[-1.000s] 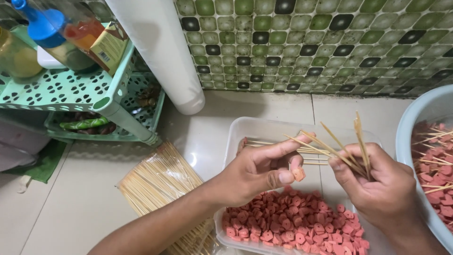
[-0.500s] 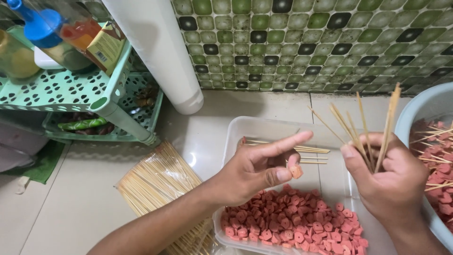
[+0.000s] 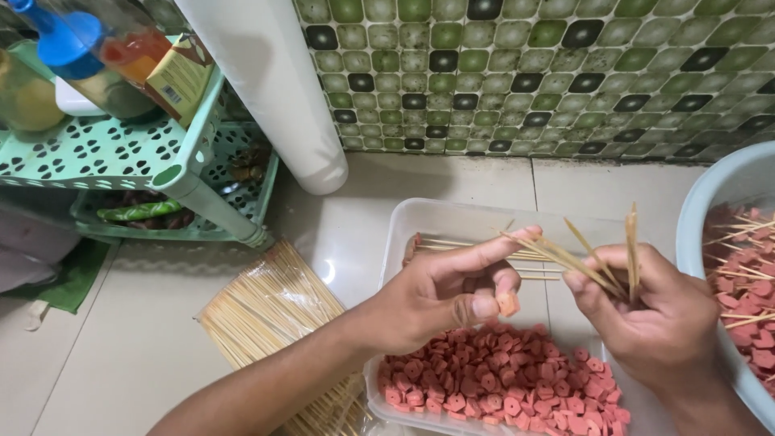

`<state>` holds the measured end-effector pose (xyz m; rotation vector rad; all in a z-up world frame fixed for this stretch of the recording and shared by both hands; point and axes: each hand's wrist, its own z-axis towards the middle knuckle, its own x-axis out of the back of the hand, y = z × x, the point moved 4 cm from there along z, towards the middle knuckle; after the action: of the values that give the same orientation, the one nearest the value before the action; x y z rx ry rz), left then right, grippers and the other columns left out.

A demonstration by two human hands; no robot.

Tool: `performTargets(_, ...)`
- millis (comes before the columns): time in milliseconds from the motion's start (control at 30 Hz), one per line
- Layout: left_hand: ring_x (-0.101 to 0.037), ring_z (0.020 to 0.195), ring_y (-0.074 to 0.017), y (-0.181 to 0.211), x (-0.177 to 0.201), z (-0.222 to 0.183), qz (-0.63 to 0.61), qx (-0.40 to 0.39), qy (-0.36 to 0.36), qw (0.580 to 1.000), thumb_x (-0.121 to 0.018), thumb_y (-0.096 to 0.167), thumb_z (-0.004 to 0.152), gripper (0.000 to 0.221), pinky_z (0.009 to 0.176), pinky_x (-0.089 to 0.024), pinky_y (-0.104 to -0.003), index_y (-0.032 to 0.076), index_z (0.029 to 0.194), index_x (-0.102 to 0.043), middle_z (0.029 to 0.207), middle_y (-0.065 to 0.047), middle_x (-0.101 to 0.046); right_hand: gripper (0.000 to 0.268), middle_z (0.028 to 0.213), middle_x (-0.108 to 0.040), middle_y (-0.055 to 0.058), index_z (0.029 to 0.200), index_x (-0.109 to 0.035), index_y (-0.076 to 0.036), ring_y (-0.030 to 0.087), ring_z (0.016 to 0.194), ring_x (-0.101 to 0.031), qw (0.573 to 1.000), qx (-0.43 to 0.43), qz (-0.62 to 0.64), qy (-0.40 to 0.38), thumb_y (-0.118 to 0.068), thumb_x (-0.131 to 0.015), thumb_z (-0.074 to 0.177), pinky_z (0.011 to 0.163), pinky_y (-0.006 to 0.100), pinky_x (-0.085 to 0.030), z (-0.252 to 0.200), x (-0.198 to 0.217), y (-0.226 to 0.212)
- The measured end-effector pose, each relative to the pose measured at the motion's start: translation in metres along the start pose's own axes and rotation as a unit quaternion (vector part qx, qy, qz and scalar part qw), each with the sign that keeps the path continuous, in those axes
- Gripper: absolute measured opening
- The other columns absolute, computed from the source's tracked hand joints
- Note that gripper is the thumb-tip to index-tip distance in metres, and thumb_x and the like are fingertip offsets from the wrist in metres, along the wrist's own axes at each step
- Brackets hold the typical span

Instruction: Skewering small diced pieces of pink food onto wooden skewers for snack preparation.

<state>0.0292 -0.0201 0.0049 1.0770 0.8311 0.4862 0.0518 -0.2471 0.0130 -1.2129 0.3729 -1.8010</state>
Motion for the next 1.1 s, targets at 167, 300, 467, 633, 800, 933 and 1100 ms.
performTargets(167, -0.058, 0.097, -0.0085, -0.002, 0.002, 0.0, 0.013, 0.002, -0.001, 1.0, -0.062, 0.019, 0.103, 0.068, 0.085, -0.048, -0.024, 0.002, 0.164, -0.035, 0.109, -0.001, -0.062, 0.022, 0.056, -0.06, 0.004, 0.1, -0.067, 0.006, 0.01, 0.041, -0.042, 1.0, 0.014, -0.02, 0.015, -0.002, -0.079, 0.083, 0.04, 0.026, -0.029, 0.0, 0.001, -0.001)
performTargets(300, -0.056, 0.09, -0.0069, 0.0, 0.0, 0.0, 0.0, 0.015, 0.006, 1.0, -0.063, 0.02, 0.102, 0.069, 0.073, -0.044, -0.021, 0.003, 0.164, -0.036, 0.108, 0.0, -0.063, 0.022, 0.057, -0.058, 0.004, 0.102, -0.066, 0.006, 0.011, 0.043, -0.043, 0.999, -0.009, -0.021, 0.027, -0.002, -0.078, 0.086, 0.041, 0.026, -0.03, -0.003, 0.002, 0.001)
performTargets(467, -0.058, 0.091, -0.0086, -0.005, 0.004, 0.0, 0.012, 0.002, 0.005, 1.0, -0.063, 0.019, 0.103, 0.067, 0.075, -0.048, -0.023, 0.004, 0.163, -0.037, 0.109, -0.002, -0.064, 0.022, 0.056, -0.056, 0.003, 0.103, -0.065, 0.006, 0.011, 0.042, -0.043, 0.999, 0.003, -0.026, 0.039, -0.001, -0.079, 0.087, 0.04, 0.027, -0.03, -0.003, 0.003, 0.003)
performTargets(633, -0.06, 0.094, -0.0091, -0.006, 0.003, 0.001, 0.013, -0.002, 0.008, 1.0, -0.067, 0.027, 0.101, 0.062, 0.085, -0.052, -0.023, 0.007, 0.157, -0.048, 0.106, 0.0, -0.065, 0.017, 0.07, -0.062, 0.009, 0.103, -0.065, 0.009, 0.013, 0.049, -0.048, 0.998, -0.027, -0.022, 0.054, 0.005, -0.076, 0.09, 0.043, 0.025, -0.035, 0.002, 0.005, 0.002)
performTargets(800, -0.056, 0.089, -0.0085, 0.002, 0.009, 0.004, 0.047, -0.062, 0.07, 0.994, -0.065, 0.019, 0.101, 0.055, 0.073, -0.046, -0.021, 0.006, 0.153, -0.048, 0.105, 0.0, -0.063, 0.017, 0.055, -0.058, 0.002, 0.099, -0.061, 0.001, 0.01, 0.038, -0.046, 0.999, 0.019, 0.017, 0.023, -0.006, -0.072, 0.088, 0.034, 0.025, -0.034, 0.0, 0.003, 0.009)
performTargets(933, -0.056, 0.091, -0.011, 0.004, 0.016, 0.006, 0.085, -0.074, 0.137, 0.984, -0.064, 0.025, 0.101, 0.041, 0.079, -0.053, -0.026, 0.006, 0.137, -0.059, 0.105, -0.003, -0.064, 0.02, 0.056, -0.058, 0.003, 0.101, -0.061, 0.003, 0.01, 0.039, -0.045, 0.999, 0.023, 0.034, 0.023, -0.005, -0.073, 0.086, 0.037, 0.025, -0.034, -0.001, 0.001, 0.007)
performTargets(1100, -0.051, 0.082, -0.0096, 0.009, 0.02, 0.004, 0.1, -0.064, 0.219, 0.968, -0.062, 0.031, 0.101, 0.038, 0.074, -0.048, -0.026, 0.004, 0.128, -0.061, 0.099, -0.002, -0.059, 0.021, 0.057, -0.061, 0.006, 0.102, -0.066, 0.003, 0.011, 0.042, -0.047, 0.998, -0.046, 0.031, -0.003, -0.006, -0.074, 0.085, 0.04, 0.025, -0.034, -0.002, 0.0, 0.008)
